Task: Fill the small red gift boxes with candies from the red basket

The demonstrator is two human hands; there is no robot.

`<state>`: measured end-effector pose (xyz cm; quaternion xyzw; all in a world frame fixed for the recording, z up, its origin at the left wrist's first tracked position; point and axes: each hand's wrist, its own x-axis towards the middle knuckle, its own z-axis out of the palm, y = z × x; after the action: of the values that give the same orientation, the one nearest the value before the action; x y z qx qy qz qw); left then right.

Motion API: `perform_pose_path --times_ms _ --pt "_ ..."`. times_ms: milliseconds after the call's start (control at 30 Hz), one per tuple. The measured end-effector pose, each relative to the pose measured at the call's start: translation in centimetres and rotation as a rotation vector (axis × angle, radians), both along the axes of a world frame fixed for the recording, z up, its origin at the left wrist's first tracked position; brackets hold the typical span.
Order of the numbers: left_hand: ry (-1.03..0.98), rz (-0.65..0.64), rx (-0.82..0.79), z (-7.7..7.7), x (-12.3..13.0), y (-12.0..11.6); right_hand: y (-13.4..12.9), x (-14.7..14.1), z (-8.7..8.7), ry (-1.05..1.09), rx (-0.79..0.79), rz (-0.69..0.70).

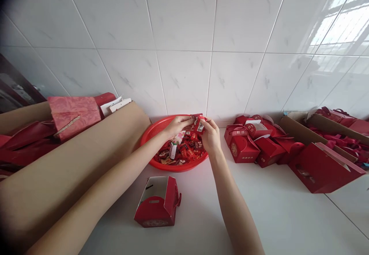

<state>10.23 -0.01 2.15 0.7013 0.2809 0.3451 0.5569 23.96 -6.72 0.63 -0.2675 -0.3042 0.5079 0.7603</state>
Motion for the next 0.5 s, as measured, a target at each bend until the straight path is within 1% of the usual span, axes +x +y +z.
perform_pose_path --times_ms 67,133,200,233,300,400,433,500 --pt "-0.047 0.015 -0.058 0.2 0.7 -0.4 -0.2 0.5 0.2 -0.018 0.0 -0.028" --pt "-0.069 0.019 -0.133 0.1 1.1 -0.5 -0.2 1.3 0.2 -0.021 -0.018 -0.065" --pt "-0.012 0.028 -0.152 -0.6 1.3 -0.3 0.1 2.3 0.0 0.007 -0.049 -0.102" --pt "0.064 0.029 -0.117 -1.0 1.4 -0.1 0.2 2.7 -0.2 0.029 -0.063 -0.119" --pt "0.318 -0.013 0.037 -2.0 1.5 0.3 0.5 3.4 -0.4 0.074 -0.081 -0.14" --pt "0.757 -0.199 0.36 -3.6 1.6 0.8 0.6 3.7 -0.4 0.102 -0.085 -0.137" --pt "0.867 -0.257 0.444 -4.0 1.6 0.9 0.6 3.6 -0.4 0.103 -0.085 -0.134" --pt "1.001 -0.31 0.544 -4.6 1.7 1.1 0.5 3.3 -0.3 0.101 -0.088 -0.134"
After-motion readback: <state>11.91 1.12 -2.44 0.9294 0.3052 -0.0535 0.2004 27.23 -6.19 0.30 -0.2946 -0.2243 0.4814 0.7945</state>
